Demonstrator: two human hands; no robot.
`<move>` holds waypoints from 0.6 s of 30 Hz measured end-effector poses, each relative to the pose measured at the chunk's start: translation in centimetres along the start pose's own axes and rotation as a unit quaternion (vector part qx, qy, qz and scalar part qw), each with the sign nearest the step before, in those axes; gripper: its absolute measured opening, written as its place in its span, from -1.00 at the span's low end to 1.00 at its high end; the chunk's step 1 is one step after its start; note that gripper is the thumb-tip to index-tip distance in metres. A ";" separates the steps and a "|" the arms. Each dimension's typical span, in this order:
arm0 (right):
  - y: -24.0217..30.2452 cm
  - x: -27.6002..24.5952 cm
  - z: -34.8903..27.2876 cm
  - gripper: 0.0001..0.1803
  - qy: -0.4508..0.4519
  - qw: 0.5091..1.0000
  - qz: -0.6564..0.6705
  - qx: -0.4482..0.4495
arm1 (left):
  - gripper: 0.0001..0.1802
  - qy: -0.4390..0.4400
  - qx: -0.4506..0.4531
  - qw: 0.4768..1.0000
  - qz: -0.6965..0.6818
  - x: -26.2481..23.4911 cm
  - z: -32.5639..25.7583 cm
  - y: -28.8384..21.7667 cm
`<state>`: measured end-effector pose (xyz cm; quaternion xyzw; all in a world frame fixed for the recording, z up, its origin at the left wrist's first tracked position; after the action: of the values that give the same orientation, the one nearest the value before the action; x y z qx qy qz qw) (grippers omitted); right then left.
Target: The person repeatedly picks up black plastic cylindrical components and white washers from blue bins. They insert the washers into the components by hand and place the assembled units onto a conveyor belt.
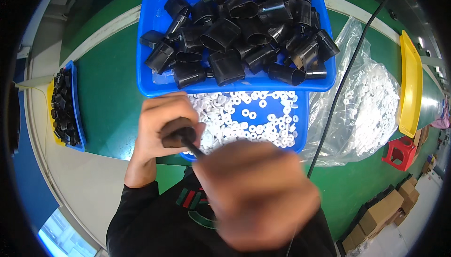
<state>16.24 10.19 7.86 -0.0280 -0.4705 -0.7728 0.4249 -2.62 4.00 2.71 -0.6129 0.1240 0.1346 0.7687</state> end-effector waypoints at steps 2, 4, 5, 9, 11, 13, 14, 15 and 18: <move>1.5 -0.6 0.3 -0.83 0.035 0.997 -0.071 -0.009 | -0.68 -0.029 -0.010 0.999 0.032 -0.7 -0.7 -0.1; 2.5 -1.3 0.2 -0.82 0.081 0.979 -0.189 0.002 | -0.70 -0.042 -0.009 0.999 0.008 -1.6 -0.7 -0.9; 3.2 -1.7 0.2 -0.81 0.102 0.961 -0.258 0.008 | -0.71 -0.050 -0.007 0.998 0.024 -1.9 -0.7 -1.2; 3.5 -3.7 -1.1 -0.77 0.180 0.843 -0.503 0.062 | -0.73 -0.071 -0.010 0.995 0.069 -2.0 -0.8 -2.0; 2.1 -4.9 -2.3 -0.77 0.189 0.796 -0.568 0.090 | -0.73 -0.079 -0.025 0.991 0.109 -1.7 -1.1 -2.2; -0.1 -5.8 -4.0 -0.79 0.177 0.748 -0.629 0.114 | -0.73 -0.088 -0.017 0.988 0.127 -1.7 -0.6 -2.3; -0.8 -6.0 -4.5 -0.79 0.165 0.749 -0.633 0.109 | -0.73 -0.092 -0.011 0.986 0.137 -1.7 -0.3 -2.4; -1.5 -6.2 -4.9 -0.79 0.154 0.748 -0.638 0.104 | -0.73 -0.103 0.021 0.982 0.160 -2.2 -0.1 -2.1; -2.5 -6.4 -5.7 -0.80 0.160 0.730 -0.662 0.060 | -0.27 -0.159 -0.026 0.976 0.148 -5.1 0.9 -1.0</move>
<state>20.65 10.40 0.09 0.4399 -0.3410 -0.8214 -0.1242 -7.00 4.39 5.63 -0.5784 0.0864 0.3460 0.7337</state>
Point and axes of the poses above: each hand's wrist, its own z-axis towards the middle knuckle, its own x-axis out of the palm, y = z × x, the point moved 2 cm from there along z, towards the middle knuckle, and after that the axes turned 5 degrees about -y, right-handed, at the moved point
